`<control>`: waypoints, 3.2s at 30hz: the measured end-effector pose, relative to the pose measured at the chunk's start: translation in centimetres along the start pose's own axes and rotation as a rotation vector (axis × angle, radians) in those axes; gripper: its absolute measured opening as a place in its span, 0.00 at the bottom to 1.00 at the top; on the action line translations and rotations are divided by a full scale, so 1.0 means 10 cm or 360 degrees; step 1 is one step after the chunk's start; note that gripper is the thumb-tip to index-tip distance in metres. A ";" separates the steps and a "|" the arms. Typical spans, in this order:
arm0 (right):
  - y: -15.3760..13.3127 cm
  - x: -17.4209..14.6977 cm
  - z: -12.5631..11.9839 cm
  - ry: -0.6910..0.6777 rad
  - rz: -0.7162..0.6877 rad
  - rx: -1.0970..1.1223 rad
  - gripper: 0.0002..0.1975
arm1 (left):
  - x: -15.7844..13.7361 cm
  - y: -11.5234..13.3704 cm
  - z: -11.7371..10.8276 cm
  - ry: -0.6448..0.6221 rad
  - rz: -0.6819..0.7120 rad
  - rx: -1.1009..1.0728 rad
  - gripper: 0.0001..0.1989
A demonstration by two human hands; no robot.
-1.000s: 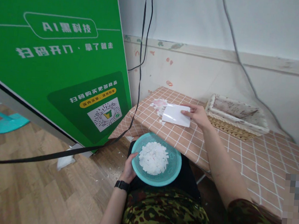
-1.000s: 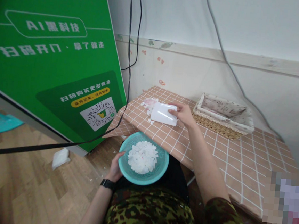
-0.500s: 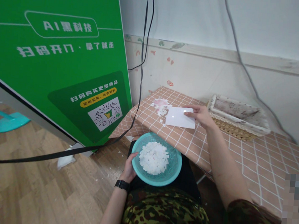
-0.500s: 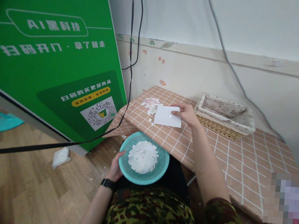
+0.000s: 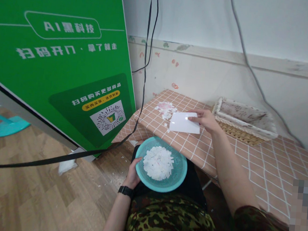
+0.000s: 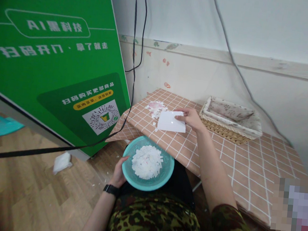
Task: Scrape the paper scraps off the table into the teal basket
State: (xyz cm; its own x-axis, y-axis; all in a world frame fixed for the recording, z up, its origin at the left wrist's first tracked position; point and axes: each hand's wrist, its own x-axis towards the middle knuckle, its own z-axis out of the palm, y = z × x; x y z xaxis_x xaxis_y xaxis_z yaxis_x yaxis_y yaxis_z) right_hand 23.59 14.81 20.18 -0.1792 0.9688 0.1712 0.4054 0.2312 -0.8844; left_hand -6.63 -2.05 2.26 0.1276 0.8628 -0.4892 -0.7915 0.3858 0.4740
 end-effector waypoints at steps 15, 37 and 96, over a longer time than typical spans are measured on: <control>0.01 0.01 0.07 0.0077 -0.0013 0.0000 0.27 | 0.00 0.00 0.00 0.0018 0.0011 -0.0029 0.14; 0.03 0.04 0.06 0.0145 -0.0135 -0.0193 0.23 | -0.02 0.01 0.02 0.0022 -0.0024 -0.0045 0.15; 0.14 0.05 0.14 -0.0080 0.0419 0.0259 0.17 | -0.25 0.35 0.40 0.0089 0.0187 -0.0019 0.13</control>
State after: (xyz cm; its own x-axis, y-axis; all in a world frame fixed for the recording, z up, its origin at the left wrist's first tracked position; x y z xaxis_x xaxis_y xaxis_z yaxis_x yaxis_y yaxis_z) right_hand 22.80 15.52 18.42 -0.1331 0.9869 -0.0910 0.2959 -0.0480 -0.9540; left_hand -7.33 -1.57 8.08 0.0005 0.8822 -0.4709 -0.8060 0.2790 0.5220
